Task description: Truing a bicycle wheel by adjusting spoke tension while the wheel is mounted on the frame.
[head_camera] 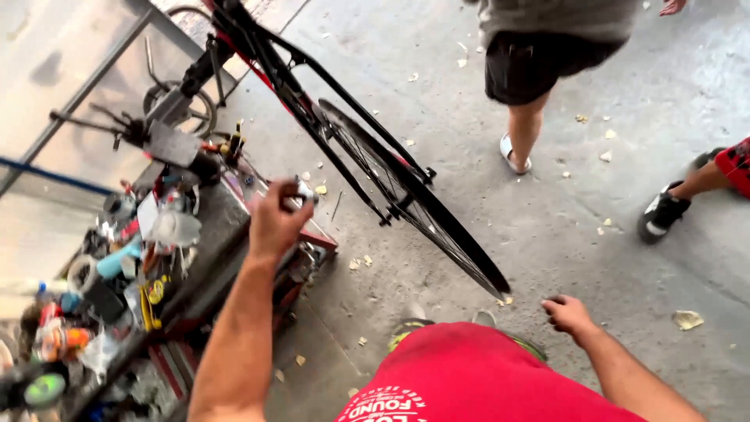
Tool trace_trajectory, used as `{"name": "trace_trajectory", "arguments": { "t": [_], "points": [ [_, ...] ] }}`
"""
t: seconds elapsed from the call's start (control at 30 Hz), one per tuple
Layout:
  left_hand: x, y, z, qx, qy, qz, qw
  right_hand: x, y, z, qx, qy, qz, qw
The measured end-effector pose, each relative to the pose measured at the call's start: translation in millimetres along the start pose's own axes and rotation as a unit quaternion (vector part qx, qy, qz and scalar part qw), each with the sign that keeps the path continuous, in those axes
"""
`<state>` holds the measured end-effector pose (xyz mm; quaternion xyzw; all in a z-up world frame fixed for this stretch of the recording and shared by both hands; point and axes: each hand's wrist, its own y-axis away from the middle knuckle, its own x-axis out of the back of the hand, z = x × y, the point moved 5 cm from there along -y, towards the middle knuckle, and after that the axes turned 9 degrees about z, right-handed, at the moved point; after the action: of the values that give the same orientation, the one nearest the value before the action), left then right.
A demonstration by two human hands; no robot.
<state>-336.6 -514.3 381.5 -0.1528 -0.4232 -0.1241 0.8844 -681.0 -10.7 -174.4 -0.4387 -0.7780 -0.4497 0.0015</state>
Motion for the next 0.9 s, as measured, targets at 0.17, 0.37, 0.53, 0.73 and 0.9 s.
{"name": "trace_trajectory", "arguments": {
  "t": [0.17,0.37,0.53,0.73,0.9],
  "points": [
    [-1,-124,59,-0.206,-0.053,-0.02,0.977,-19,28,20,-0.04,-0.041,0.051,0.997],
    [-20,-200,74,-0.293,-0.183,-0.124,0.93,-79,87,41,-0.111,-0.126,0.099,0.981],
    [-33,-221,82,-0.265,-0.202,-0.203,0.921,-119,59,111,-0.164,-0.139,0.135,0.967],
    [-38,-229,94,-0.215,-0.373,-0.219,0.876,-113,11,75,-0.054,0.065,-0.004,0.996],
    [-46,-240,94,-0.248,-0.419,-0.272,0.83,-85,54,-43,-0.182,-0.124,0.072,0.973]
  ]
}}
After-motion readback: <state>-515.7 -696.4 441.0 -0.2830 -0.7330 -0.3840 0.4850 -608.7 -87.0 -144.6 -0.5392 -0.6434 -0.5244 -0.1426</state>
